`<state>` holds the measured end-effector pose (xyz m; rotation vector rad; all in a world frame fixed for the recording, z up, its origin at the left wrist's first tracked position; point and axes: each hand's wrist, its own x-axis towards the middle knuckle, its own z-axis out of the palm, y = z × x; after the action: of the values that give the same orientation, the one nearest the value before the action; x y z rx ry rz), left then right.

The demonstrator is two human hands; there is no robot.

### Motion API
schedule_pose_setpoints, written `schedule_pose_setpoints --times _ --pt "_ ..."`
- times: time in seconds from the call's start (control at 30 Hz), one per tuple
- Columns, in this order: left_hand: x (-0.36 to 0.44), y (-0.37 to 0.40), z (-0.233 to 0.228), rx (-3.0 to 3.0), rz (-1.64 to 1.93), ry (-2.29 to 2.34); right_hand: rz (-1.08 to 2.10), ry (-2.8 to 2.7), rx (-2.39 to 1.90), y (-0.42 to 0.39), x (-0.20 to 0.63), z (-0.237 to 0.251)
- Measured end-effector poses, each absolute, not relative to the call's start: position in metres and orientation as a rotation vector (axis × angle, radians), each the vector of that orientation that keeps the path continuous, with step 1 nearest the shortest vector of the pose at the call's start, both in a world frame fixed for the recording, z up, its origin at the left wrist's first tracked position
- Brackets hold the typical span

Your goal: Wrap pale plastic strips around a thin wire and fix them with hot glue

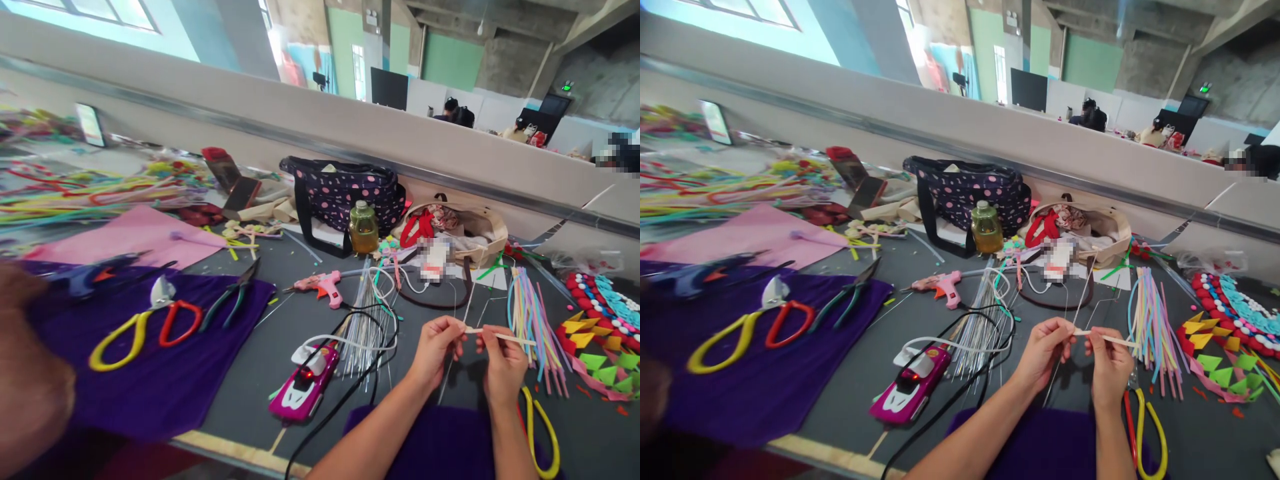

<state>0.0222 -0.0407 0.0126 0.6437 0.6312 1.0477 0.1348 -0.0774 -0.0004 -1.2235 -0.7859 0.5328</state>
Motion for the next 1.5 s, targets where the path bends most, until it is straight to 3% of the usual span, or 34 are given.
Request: schedule_pose_setpoints --times 0.7,1.1,1.5 --pt "0.025 -0.043 0.016 0.602 1.031 0.561 0.549 -0.896 -1.279 -0.083 0.121 0.012" --pt "0.026 -0.045 0.015 0.605 0.981 0.560 0.156 -1.112 -1.213 -0.088 0.119 0.009" --pt "0.018 -0.041 0.021 0.675 0.854 0.516 0.134 -1.093 -1.239 -0.088 0.124 0.013"
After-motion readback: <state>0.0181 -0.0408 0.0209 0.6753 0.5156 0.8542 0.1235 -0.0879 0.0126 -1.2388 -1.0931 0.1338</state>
